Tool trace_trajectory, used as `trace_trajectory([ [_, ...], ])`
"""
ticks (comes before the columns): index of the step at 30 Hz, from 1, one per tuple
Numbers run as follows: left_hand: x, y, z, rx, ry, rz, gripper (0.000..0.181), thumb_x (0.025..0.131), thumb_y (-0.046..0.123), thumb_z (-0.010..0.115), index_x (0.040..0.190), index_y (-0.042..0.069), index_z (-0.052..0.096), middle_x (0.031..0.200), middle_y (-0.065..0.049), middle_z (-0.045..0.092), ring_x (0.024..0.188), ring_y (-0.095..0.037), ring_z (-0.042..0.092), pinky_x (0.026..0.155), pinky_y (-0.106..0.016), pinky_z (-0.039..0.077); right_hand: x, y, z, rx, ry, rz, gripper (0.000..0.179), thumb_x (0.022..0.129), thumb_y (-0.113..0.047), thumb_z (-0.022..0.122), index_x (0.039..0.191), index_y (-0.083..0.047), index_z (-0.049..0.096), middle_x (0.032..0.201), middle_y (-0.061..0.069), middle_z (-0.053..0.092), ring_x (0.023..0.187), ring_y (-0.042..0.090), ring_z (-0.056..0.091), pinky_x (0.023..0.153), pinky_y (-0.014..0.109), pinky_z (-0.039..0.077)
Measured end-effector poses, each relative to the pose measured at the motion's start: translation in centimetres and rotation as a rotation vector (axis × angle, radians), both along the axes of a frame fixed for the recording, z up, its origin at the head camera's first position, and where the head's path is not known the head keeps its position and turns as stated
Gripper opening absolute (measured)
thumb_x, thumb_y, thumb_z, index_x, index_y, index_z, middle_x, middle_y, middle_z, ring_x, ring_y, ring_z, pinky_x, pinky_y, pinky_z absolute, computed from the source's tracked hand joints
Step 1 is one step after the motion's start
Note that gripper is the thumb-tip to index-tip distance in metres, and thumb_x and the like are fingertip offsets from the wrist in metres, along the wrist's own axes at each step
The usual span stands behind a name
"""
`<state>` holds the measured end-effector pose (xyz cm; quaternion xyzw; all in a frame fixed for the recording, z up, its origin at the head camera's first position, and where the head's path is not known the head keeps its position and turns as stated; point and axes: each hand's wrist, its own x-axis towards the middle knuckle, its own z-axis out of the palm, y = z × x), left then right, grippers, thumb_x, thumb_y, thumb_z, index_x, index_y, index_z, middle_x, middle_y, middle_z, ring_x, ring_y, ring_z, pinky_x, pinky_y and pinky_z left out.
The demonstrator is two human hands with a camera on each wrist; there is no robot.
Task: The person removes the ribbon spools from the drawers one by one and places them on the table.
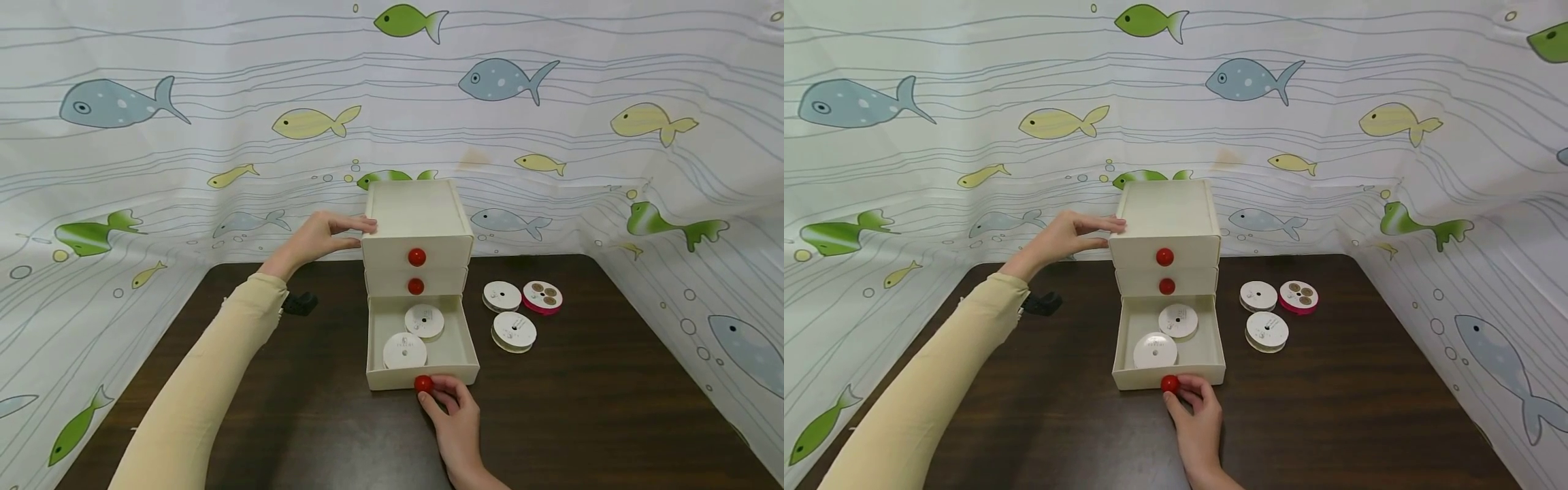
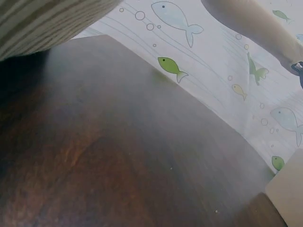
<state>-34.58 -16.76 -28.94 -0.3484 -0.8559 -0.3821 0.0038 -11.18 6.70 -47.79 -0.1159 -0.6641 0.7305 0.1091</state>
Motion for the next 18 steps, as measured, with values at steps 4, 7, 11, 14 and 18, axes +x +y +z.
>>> trace_trajectory([
  [4,-0.1,0.0,-0.1,0.01,-0.006,0.005,0.037,0.088,0.008,0.072,0.123,0.02,0.072,0.138,-0.003,0.063,0.14,-0.017,0.049,0.112,-0.043,0.044,0.1,0.2,0.0,0.003,-0.013,0.012,0.031,0.083,0.001,0.075,0.112,0.003,0.063,0.114,0.016,0.063,0.097,0.013,0.069,0.08,0.015,0.055],
  [7,-0.1,0.1,-0.1,0.013,-0.005,0.006,0.037,0.088,0.008,0.072,0.123,0.019,0.072,0.138,-0.003,0.063,0.14,-0.018,0.049,0.112,-0.043,0.044,0.1,0.3,0.1,0.014,-0.014,0.021,0.03,0.084,0.001,0.074,0.112,0.003,0.064,0.114,0.017,0.065,0.097,0.013,0.069,0.08,0.015,0.055],
  [11,-0.1,0.1,-0.1,0.012,-0.005,0.006,0.037,0.089,0.007,0.072,0.123,0.019,0.072,0.139,-0.003,0.063,0.14,-0.018,0.049,0.112,-0.043,0.044,0.0,0.8,0.3,0.032,-0.021,0.043,0.028,0.084,0.001,0.074,0.111,0.003,0.066,0.113,0.018,0.067,0.094,0.01,0.07,0.079,0.015,0.056],
  [14,-0.1,0.0,-0.1,0.012,-0.006,0.008,0.036,0.089,0.007,0.071,0.124,0.019,0.072,0.139,-0.002,0.062,0.14,-0.017,0.049,0.113,-0.043,0.044,-0.1,1.3,0.4,0.047,-0.025,0.071,0.027,0.084,0.0,0.075,0.11,0.003,0.068,0.111,0.018,0.068,0.091,0.009,0.071,0.077,0.016,0.056],
  [18,0.0,0.0,-0.2,0.017,-0.005,0.005,0.036,0.089,0.007,0.071,0.123,0.019,0.072,0.139,-0.003,0.062,0.14,-0.017,0.049,0.112,-0.043,0.044,-0.3,2.1,0.4,0.134,-0.005,0.09,0.021,0.083,-0.001,0.076,0.104,-0.002,0.072,0.104,0.015,0.073,0.085,0.008,0.072,0.074,0.017,0.056],
])
